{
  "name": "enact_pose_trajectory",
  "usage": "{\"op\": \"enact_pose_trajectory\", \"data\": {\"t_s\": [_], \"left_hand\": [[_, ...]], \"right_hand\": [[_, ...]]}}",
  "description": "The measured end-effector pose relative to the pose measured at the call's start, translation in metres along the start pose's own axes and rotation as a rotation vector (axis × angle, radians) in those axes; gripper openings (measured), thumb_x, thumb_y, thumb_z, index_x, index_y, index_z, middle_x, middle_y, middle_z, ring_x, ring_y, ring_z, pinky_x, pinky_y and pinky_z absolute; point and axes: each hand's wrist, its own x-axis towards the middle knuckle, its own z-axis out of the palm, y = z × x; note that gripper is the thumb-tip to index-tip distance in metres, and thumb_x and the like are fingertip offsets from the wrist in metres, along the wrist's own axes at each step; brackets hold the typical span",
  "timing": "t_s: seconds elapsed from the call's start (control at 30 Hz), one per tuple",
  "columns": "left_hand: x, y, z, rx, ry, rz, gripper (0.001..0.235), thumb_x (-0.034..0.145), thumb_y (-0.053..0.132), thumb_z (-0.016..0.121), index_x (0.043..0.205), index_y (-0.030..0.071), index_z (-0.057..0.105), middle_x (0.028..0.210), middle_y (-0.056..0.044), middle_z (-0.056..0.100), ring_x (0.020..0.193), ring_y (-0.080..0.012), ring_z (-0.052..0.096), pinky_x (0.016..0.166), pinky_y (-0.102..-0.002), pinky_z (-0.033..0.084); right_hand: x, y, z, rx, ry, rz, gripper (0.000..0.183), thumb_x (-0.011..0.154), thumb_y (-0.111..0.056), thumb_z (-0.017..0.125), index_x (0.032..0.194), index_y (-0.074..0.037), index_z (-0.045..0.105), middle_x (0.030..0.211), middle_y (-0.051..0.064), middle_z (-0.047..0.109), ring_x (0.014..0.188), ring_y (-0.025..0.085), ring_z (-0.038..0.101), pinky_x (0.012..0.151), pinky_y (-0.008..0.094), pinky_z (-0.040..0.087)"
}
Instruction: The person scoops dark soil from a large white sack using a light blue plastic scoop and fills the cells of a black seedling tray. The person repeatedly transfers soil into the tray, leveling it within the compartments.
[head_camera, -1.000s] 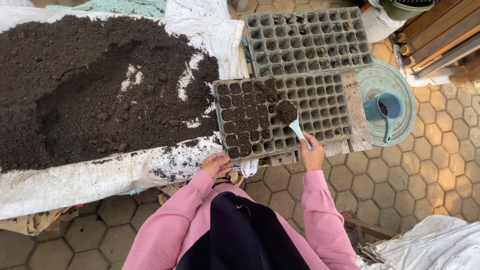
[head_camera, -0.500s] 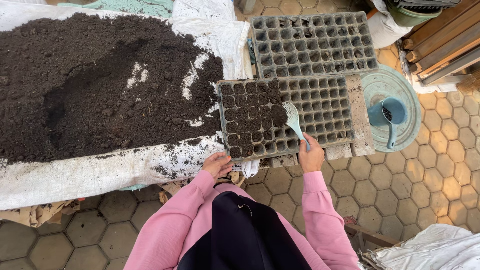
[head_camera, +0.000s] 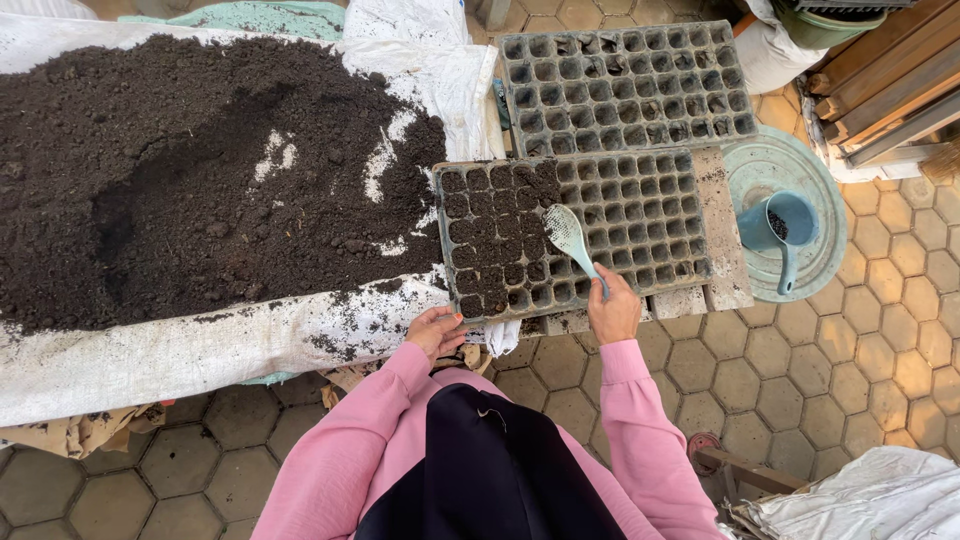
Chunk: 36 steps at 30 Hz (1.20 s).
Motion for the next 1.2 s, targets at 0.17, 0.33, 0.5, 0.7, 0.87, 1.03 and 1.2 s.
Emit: {"op": "enact_pose_trajectory", "data": {"t_s": [0.17, 0.33, 0.5, 0.7, 0.87, 1.03, 1.2], "left_hand": [[-0.001, 0.001, 0.001, -0.012, -0.010, 0.008, 0.030, 0.094, 0.007, 0.070, 0.122, 0.006, 0.062, 0.116, -0.011, 0.072, 0.101, -0.0267, 0.075, 0.084, -0.036, 0.065], [-0.003, 0.004, 0.001, -0.007, -0.021, 0.008, 0.031, 0.093, 0.006, 0.070, 0.123, 0.006, 0.062, 0.115, -0.011, 0.073, 0.100, -0.0264, 0.075, 0.084, -0.036, 0.066], [-0.004, 0.005, -0.001, 0.010, -0.026, -0.002, 0.033, 0.093, 0.005, 0.070, 0.125, 0.007, 0.063, 0.115, -0.012, 0.073, 0.100, -0.0258, 0.075, 0.083, -0.037, 0.065], [-0.002, 0.007, -0.002, 0.040, -0.040, -0.011, 0.034, 0.092, 0.005, 0.070, 0.126, 0.008, 0.065, 0.114, -0.009, 0.074, 0.102, -0.0239, 0.073, 0.086, -0.038, 0.065], [0.001, 0.007, -0.007, 0.037, -0.056, -0.025, 0.036, 0.093, 0.005, 0.070, 0.128, 0.008, 0.065, 0.114, -0.009, 0.074, 0.101, -0.0232, 0.074, 0.084, -0.037, 0.066], [0.002, 0.009, -0.012, 0.055, -0.068, -0.021, 0.035, 0.093, 0.005, 0.071, 0.127, 0.008, 0.066, 0.113, -0.008, 0.074, 0.099, -0.0218, 0.072, 0.084, -0.037, 0.065], [-0.003, 0.019, -0.012, 0.066, -0.080, -0.032, 0.032, 0.095, 0.005, 0.070, 0.127, 0.009, 0.067, 0.114, -0.008, 0.073, 0.099, -0.0217, 0.070, 0.085, -0.037, 0.065]], "right_hand": [[0.011, 0.017, 0.005, 0.011, 0.054, 0.041, 0.028, 0.095, -0.014, 0.067, 0.121, -0.007, 0.075, 0.101, 0.017, 0.076, 0.073, 0.024, 0.069, 0.065, 0.035, 0.052], [0.011, 0.016, 0.006, 0.050, 0.025, 0.181, 0.029, 0.093, -0.013, 0.067, 0.121, -0.008, 0.076, 0.093, 0.016, 0.077, 0.058, 0.020, 0.062, 0.054, 0.035, 0.047], [0.020, 0.004, 0.024, 0.032, 0.101, -0.009, 0.028, 0.095, -0.012, 0.066, 0.122, -0.006, 0.074, 0.104, 0.018, 0.076, 0.077, 0.028, 0.070, 0.068, 0.039, 0.054], [0.029, -0.010, 0.028, -0.030, 0.089, 0.056, 0.029, 0.096, -0.012, 0.064, 0.122, -0.006, 0.074, 0.107, 0.017, 0.074, 0.086, 0.034, 0.072, 0.075, 0.043, 0.055], [0.036, -0.028, 0.031, -0.121, 0.121, -0.039, 0.027, 0.096, -0.010, 0.064, 0.122, -0.007, 0.074, 0.113, 0.015, 0.074, 0.092, 0.037, 0.071, 0.079, 0.044, 0.055], [0.042, -0.047, 0.045, -0.048, 0.113, -0.067, 0.029, 0.097, -0.010, 0.062, 0.124, -0.009, 0.073, 0.111, 0.015, 0.074, 0.094, 0.036, 0.071, 0.083, 0.043, 0.055], [0.058, -0.055, 0.056, -0.045, 0.109, -0.092, 0.027, 0.097, -0.011, 0.063, 0.121, -0.008, 0.074, 0.111, 0.016, 0.073, 0.095, 0.036, 0.071, 0.083, 0.043, 0.055]]}}
